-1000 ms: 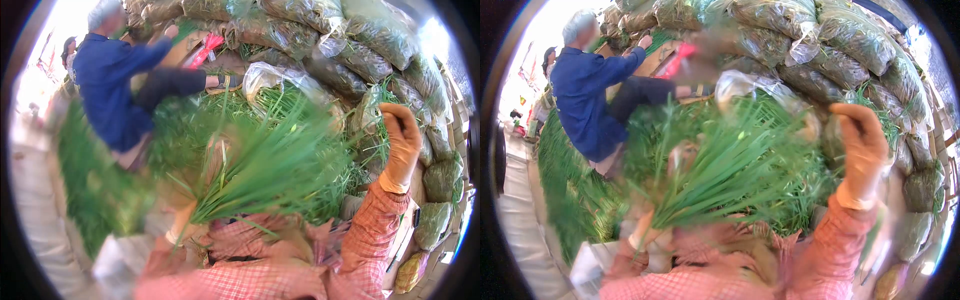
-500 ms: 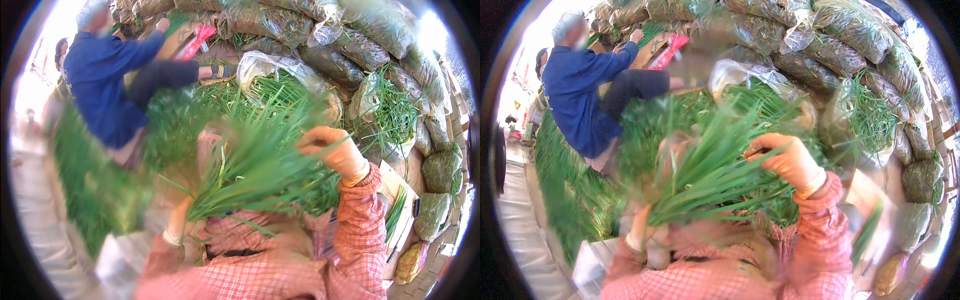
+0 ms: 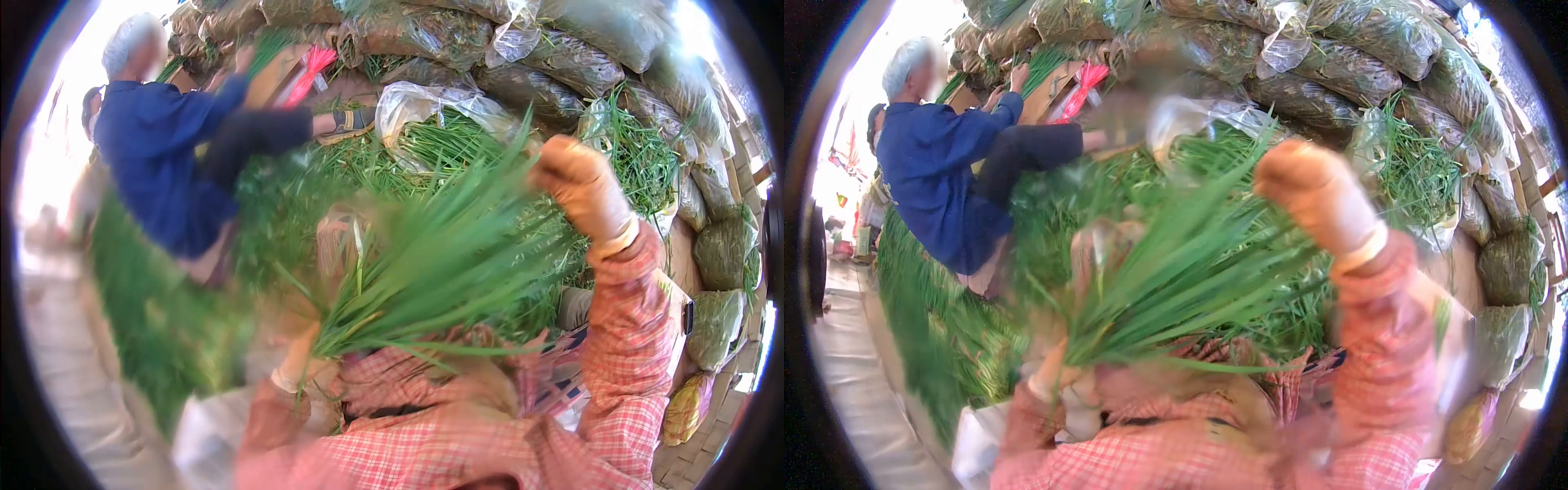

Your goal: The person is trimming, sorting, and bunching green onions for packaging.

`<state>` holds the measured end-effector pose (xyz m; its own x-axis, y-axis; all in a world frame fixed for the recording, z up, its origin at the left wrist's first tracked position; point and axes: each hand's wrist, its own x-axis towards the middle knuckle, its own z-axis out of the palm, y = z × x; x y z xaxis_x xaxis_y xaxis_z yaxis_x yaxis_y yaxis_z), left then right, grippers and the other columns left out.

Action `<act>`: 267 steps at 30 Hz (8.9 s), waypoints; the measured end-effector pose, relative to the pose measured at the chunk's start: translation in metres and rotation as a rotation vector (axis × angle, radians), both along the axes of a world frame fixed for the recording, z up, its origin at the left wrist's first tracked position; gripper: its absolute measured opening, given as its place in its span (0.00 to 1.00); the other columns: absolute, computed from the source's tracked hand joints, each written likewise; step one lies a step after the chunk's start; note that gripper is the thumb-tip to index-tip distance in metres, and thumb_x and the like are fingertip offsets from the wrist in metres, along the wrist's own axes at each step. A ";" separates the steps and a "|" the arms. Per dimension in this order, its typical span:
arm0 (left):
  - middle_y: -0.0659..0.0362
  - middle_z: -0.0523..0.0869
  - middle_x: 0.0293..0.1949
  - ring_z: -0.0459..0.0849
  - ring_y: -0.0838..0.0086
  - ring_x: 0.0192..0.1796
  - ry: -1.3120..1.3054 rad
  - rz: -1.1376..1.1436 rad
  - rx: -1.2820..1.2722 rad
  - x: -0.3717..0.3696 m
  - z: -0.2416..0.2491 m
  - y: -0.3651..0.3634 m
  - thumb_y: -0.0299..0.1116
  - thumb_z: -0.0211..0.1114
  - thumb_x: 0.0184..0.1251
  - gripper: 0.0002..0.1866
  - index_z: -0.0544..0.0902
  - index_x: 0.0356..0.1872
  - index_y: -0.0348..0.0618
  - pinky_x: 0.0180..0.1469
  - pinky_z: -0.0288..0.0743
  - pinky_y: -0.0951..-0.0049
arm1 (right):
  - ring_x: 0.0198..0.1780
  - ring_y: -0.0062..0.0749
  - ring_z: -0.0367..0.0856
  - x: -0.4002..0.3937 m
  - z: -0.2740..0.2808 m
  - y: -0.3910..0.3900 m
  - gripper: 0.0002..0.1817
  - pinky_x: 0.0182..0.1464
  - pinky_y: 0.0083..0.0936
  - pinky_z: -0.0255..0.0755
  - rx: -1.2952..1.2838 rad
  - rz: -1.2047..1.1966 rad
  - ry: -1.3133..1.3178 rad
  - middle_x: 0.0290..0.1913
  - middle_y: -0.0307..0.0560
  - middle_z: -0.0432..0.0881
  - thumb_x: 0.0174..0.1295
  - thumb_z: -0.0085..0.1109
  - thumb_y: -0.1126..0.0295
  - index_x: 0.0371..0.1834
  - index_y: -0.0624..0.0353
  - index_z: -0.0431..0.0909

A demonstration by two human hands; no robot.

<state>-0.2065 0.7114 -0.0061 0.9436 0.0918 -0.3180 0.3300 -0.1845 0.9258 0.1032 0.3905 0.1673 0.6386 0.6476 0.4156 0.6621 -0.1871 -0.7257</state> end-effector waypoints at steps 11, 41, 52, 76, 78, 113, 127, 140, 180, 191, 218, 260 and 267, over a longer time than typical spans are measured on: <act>0.62 0.78 0.27 0.74 0.81 0.27 0.150 0.317 -0.229 -0.024 0.006 -0.003 0.24 0.65 0.52 0.13 0.76 0.40 0.36 0.26 0.69 0.79 | 0.29 0.16 0.64 0.097 -0.045 -0.232 0.07 0.32 0.17 0.61 -0.253 -0.774 0.089 0.25 0.32 0.71 0.57 0.55 0.68 0.30 0.60 0.76; 0.35 0.75 0.43 0.79 0.47 0.34 -0.307 -0.037 0.510 0.149 0.056 -0.196 0.38 0.62 0.51 0.46 0.43 0.65 0.31 0.36 0.74 0.55 | 0.32 0.25 0.76 -0.076 -0.065 0.049 0.21 0.32 0.24 0.72 0.804 -0.215 1.065 0.35 0.41 0.78 0.47 0.62 0.81 0.46 0.59 0.70; 0.46 0.74 0.52 0.73 0.61 0.56 -0.381 -0.099 -0.279 0.174 0.067 -0.035 0.32 0.63 0.56 0.34 0.58 0.63 0.38 0.58 0.68 0.67 | 0.33 0.26 0.78 -0.085 -0.087 -0.048 0.28 0.36 0.24 0.74 0.380 0.178 1.241 0.38 0.41 0.79 0.47 0.64 0.73 0.55 0.60 0.68; 0.68 0.60 0.17 0.61 0.79 0.21 -0.276 -0.082 -0.775 0.250 0.141 -0.149 0.45 0.51 0.68 0.16 0.70 0.28 0.43 0.32 0.66 0.73 | 0.57 0.26 0.67 -0.117 -0.128 -0.076 0.37 0.61 0.24 0.58 0.112 0.376 1.491 0.58 0.43 0.69 0.50 0.64 0.73 0.64 0.60 0.59; 0.68 0.60 0.16 0.61 0.79 0.20 -0.346 -0.102 -0.731 0.248 0.163 -0.159 0.46 0.50 0.68 0.17 0.68 0.25 0.45 0.32 0.67 0.73 | 0.61 0.31 0.62 -0.108 -0.139 -0.085 0.42 0.62 0.30 0.57 0.205 0.201 1.188 0.62 0.46 0.64 0.49 0.66 0.70 0.66 0.61 0.53; 0.60 0.72 0.28 0.72 0.73 0.32 -0.641 0.102 -0.419 0.236 0.289 -0.108 0.45 0.51 0.68 0.17 0.72 0.30 0.41 0.47 0.68 0.71 | 0.39 0.33 0.74 -0.061 -0.066 0.037 0.19 0.43 0.28 0.68 0.744 -0.345 0.517 0.38 0.46 0.77 0.54 0.61 0.61 0.44 0.60 0.73; 0.59 0.78 0.30 0.75 0.68 0.40 -0.477 0.758 0.289 0.077 0.070 0.084 0.35 0.49 0.61 0.10 0.76 0.30 0.41 0.49 0.67 0.71 | 0.34 0.46 0.79 -0.034 -0.257 -0.165 0.10 0.35 0.40 0.72 -0.962 -0.993 0.195 0.31 0.52 0.80 0.52 0.56 0.63 0.34 0.55 0.77; 0.56 0.78 0.40 0.75 0.65 0.45 -0.381 1.037 -0.680 -0.002 0.009 0.054 0.52 0.45 0.67 0.21 0.74 0.42 0.44 0.53 0.67 0.66 | 0.21 0.16 0.65 -0.130 -0.166 0.104 0.26 0.20 0.13 0.56 0.368 0.145 1.476 0.25 0.33 0.70 0.53 0.63 0.63 0.54 0.58 0.66; 0.63 0.75 0.28 0.72 0.74 0.36 -0.465 0.853 -0.779 -0.007 -0.069 0.043 0.51 0.44 0.69 0.21 0.76 0.29 0.47 0.44 0.67 0.68 | 0.42 0.44 0.77 -0.118 -0.126 0.047 0.15 0.41 0.31 0.72 -0.230 -0.258 0.109 0.38 0.47 0.78 0.50 0.63 0.63 0.39 0.57 0.76; 0.63 0.77 0.28 0.74 0.76 0.32 -0.270 1.088 -0.545 -0.018 -0.051 0.008 0.57 0.41 0.68 0.25 0.76 0.31 0.46 0.37 0.69 0.75 | 0.15 0.09 0.54 -0.095 -0.129 -0.046 0.12 0.15 0.10 0.46 0.348 -0.407 1.028 0.21 0.29 0.64 0.63 0.51 0.60 0.38 0.59 0.72; 0.61 0.73 0.38 0.74 0.73 0.43 -0.138 0.928 -0.498 -0.043 -0.075 0.003 0.37 0.49 0.63 0.07 0.68 0.38 0.47 0.47 0.70 0.70 | 0.30 0.25 0.74 -0.162 -0.172 0.001 0.18 0.32 0.19 0.70 0.092 -0.371 1.060 0.35 0.45 0.79 0.46 0.65 0.74 0.41 0.63 0.75; 0.62 0.72 0.31 0.74 0.72 0.34 -0.101 1.189 -0.628 -0.009 -0.043 -0.015 0.42 0.53 0.65 0.11 0.69 0.31 0.47 0.40 0.71 0.71 | 0.42 0.42 0.75 -0.081 -0.121 0.025 0.16 0.48 0.41 0.63 -0.509 -0.270 -0.369 0.37 0.45 0.79 0.46 0.62 0.59 0.38 0.52 0.79; 0.61 0.76 0.25 0.75 0.68 0.33 -0.192 1.245 -0.804 -0.027 -0.073 0.015 0.52 0.49 0.66 0.18 0.74 0.23 0.51 0.40 0.71 0.64 | 0.28 0.31 0.75 -0.109 -0.190 0.054 0.07 0.32 0.27 0.67 -0.090 -0.181 0.957 0.27 0.47 0.78 0.53 0.57 0.67 0.30 0.57 0.80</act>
